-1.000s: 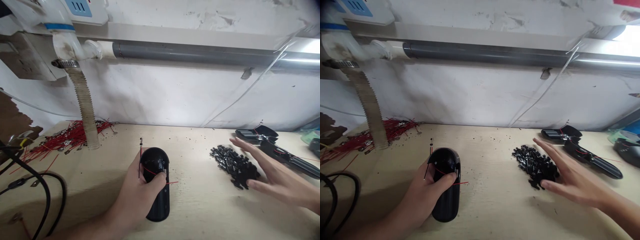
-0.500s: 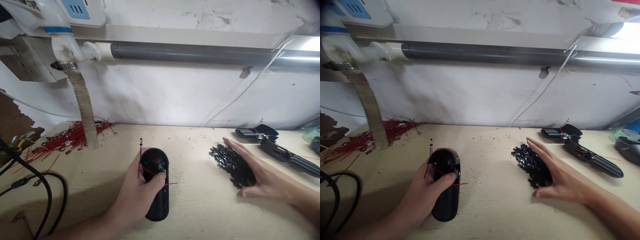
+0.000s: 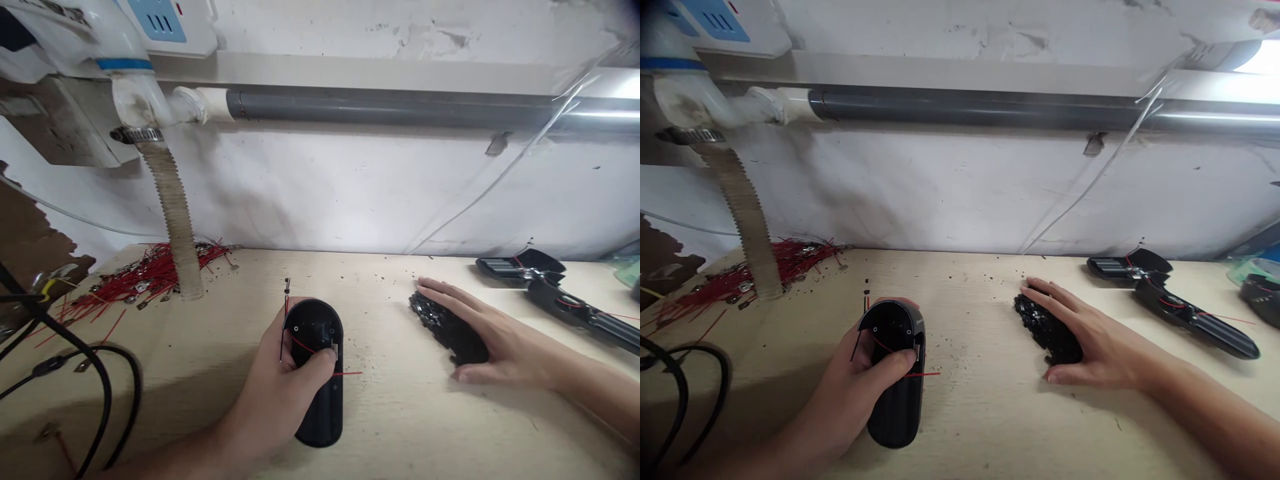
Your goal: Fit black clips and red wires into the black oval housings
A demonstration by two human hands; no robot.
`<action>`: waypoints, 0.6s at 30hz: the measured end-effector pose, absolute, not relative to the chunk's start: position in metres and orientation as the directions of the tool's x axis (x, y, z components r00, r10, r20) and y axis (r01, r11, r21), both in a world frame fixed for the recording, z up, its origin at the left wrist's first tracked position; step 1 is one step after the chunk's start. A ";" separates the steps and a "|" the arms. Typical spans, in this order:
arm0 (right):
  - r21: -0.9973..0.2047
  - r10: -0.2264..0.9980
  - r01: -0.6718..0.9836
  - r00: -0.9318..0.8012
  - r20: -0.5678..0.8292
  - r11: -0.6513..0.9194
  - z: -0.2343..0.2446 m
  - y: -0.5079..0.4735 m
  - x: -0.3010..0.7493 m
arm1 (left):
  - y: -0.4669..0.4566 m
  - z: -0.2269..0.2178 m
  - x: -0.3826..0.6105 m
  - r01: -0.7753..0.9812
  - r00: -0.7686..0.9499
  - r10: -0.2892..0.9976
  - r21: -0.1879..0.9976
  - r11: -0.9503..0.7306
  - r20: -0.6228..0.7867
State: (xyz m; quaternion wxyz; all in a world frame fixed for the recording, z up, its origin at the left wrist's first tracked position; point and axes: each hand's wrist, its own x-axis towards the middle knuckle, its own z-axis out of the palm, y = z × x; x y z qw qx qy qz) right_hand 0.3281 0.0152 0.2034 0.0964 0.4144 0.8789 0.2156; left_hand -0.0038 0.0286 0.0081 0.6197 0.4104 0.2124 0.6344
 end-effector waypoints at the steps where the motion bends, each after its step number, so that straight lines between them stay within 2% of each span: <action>1: 0.458 0.767 0.684 -0.641 0.007 0.567 0.203 0.017 0.325 | 0.029 0.008 -0.004 -0.610 0.101 0.961 0.779 -0.145 0.258; 10: 0.449 0.750 0.671 -0.661 0.004 0.589 0.197 0.029 0.303 | 0.027 0.007 -0.006 -0.586 0.101 0.952 0.791 -0.178 0.290; 14: 0.476 0.706 0.635 -0.707 0.043 0.608 0.206 0.029 0.282 | 0.027 0.008 -0.006 -0.600 0.103 0.942 0.775 -0.198 0.320; 18: 0.485 0.760 0.707 -0.639 0.123 0.516 0.222 0.039 0.252 | 0.028 0.008 -0.005 -0.576 0.074 0.952 0.792 -0.203 0.298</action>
